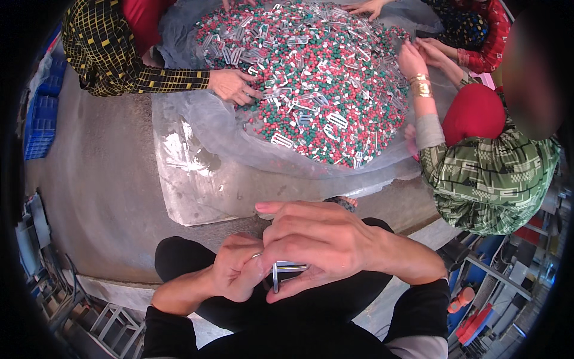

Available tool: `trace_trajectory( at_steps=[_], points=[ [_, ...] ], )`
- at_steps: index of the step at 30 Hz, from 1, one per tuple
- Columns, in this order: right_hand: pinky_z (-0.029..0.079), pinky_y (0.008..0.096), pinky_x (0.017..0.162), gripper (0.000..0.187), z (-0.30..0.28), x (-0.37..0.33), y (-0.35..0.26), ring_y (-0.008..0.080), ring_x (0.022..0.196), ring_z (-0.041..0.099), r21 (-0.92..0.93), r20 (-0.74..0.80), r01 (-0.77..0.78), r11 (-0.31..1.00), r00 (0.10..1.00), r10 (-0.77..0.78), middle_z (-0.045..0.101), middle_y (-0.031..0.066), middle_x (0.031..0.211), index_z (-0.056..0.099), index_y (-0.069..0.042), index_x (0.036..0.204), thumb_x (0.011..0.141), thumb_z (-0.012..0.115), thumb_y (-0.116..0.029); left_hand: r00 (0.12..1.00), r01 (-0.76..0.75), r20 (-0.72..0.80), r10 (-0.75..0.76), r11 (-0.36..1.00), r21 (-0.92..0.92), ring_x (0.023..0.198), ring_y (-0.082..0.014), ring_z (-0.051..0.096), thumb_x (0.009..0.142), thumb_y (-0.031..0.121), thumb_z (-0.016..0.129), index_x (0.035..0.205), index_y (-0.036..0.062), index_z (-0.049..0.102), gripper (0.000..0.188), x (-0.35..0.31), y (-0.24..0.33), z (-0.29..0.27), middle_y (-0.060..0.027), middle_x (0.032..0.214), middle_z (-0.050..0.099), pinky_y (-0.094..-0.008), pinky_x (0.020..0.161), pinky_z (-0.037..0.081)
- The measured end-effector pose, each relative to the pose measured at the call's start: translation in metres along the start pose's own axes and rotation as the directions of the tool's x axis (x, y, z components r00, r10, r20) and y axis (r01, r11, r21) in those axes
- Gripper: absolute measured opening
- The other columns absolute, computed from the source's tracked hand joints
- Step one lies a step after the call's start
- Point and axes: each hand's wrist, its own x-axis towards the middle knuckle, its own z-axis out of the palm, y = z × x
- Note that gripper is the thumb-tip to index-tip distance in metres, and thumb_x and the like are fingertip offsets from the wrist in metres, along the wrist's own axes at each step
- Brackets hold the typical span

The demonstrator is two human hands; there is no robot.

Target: The person sits on the floor and assembles small hair clips by hand, snapping together white plastic frames with red and green components. They repeatedly pick up parts from a large pile, join them, and place the finished clips back onto the pile.

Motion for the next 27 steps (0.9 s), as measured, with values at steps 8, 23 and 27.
trace_trajectory(
  at_steps=[8,23,27],
  points=[
    [0.052,0.0514,0.099,0.042,-0.006,-0.006,-0.006,0.0230,0.075,0.062,-0.083,0.000,-0.027,0.996,1.000,0.027,0.065,0.0076,0.092,0.065,-0.005,0.095,0.062,0.089,-0.018,0.999,0.005,0.033,-0.006,1.000,0.023,0.050,-0.0273,0.049,0.099,0.008,0.050,0.083,-0.0003,0.054,0.018,0.003,0.000,0.004,-0.0100,0.064,0.049,-0.0360,0.049,0.040],
    [0.041,0.0503,0.109,0.061,-0.023,0.000,0.036,0.0295,0.111,0.066,-0.282,-0.096,-0.252,0.926,0.967,0.234,0.067,0.0147,0.117,0.062,-0.002,0.126,0.071,0.084,-0.014,0.874,0.339,-0.122,-0.471,0.770,-0.541,0.063,-0.0111,0.053,0.108,0.028,0.041,0.091,0.0009,0.058,0.036,0.018,-0.032,-0.010,-0.0036,0.074,0.056,-0.0299,0.064,0.050],
    [0.037,0.0504,0.112,0.070,-0.019,0.011,0.039,0.0347,0.125,0.058,-0.265,-0.112,-0.236,0.935,0.970,0.213,0.060,0.0202,0.133,0.054,0.003,0.135,0.079,0.081,-0.032,0.912,0.302,0.014,-0.411,0.646,-0.701,0.061,-0.0133,0.051,0.108,0.032,0.040,0.088,0.0037,0.053,0.037,0.019,-0.028,-0.013,-0.0043,0.073,0.054,-0.0334,0.064,0.049]
  ],
)
